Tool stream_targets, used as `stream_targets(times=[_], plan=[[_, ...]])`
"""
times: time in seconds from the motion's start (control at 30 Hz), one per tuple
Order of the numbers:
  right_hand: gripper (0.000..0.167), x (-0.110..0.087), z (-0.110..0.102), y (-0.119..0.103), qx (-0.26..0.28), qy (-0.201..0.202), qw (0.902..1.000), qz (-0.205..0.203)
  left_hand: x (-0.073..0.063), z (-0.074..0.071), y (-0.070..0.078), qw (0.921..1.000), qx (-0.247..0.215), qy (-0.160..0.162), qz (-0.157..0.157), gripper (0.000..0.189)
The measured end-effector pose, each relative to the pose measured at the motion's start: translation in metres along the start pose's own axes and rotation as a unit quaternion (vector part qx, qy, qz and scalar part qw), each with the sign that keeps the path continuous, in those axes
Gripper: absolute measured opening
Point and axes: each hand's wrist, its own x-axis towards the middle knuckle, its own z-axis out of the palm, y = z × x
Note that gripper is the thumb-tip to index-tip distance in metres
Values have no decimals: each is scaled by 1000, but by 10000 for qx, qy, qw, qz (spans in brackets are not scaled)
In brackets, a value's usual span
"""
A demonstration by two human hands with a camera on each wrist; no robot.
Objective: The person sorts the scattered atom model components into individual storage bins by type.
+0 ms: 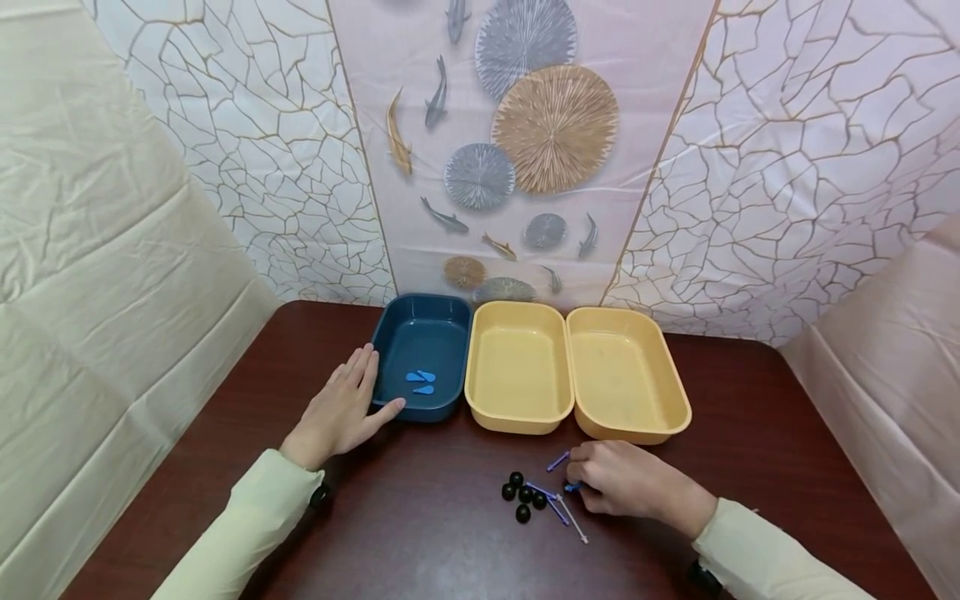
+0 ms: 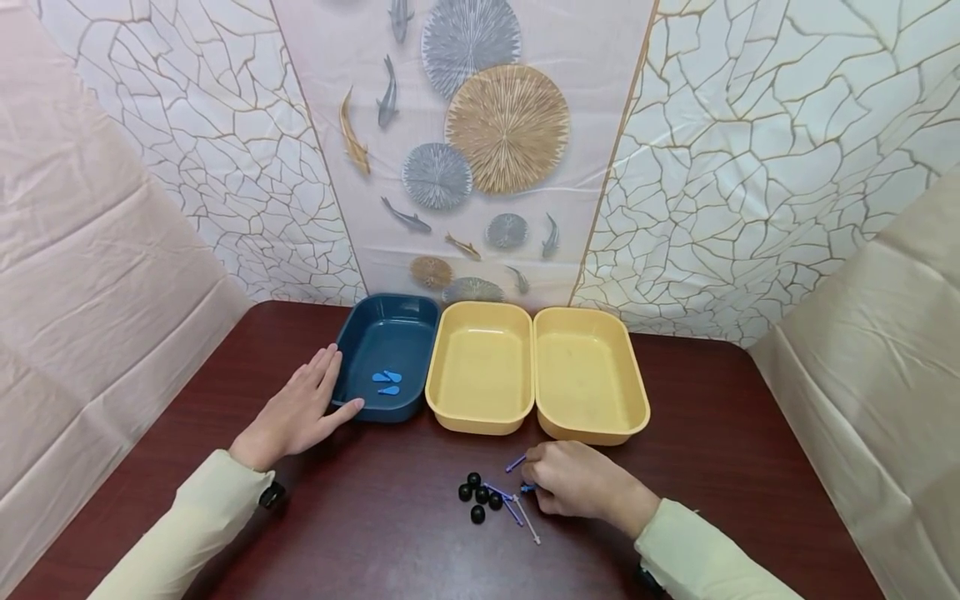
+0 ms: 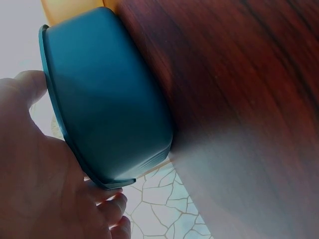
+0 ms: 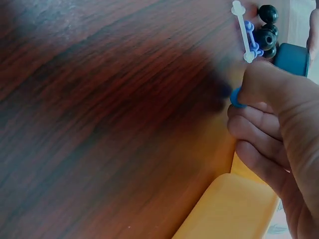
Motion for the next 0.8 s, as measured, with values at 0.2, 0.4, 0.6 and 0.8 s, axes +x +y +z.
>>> stream_targets(times=[0.2,0.4,0.6,0.8], plan=[[28,0,-3,3,244,125,9996,112,0,0,1,10000,-1,0,12,94],[31,6,-23,8,148,289,9993,185,0,-1,2,10000,31,-51,-15,95],[31,17,-44,12,274,15,9989,373,0,-1,1,10000,12,-70,-34,95],[28,33,-59,16,260,-175,9985,443,0,0,0,10000,35,-59,1,95]])
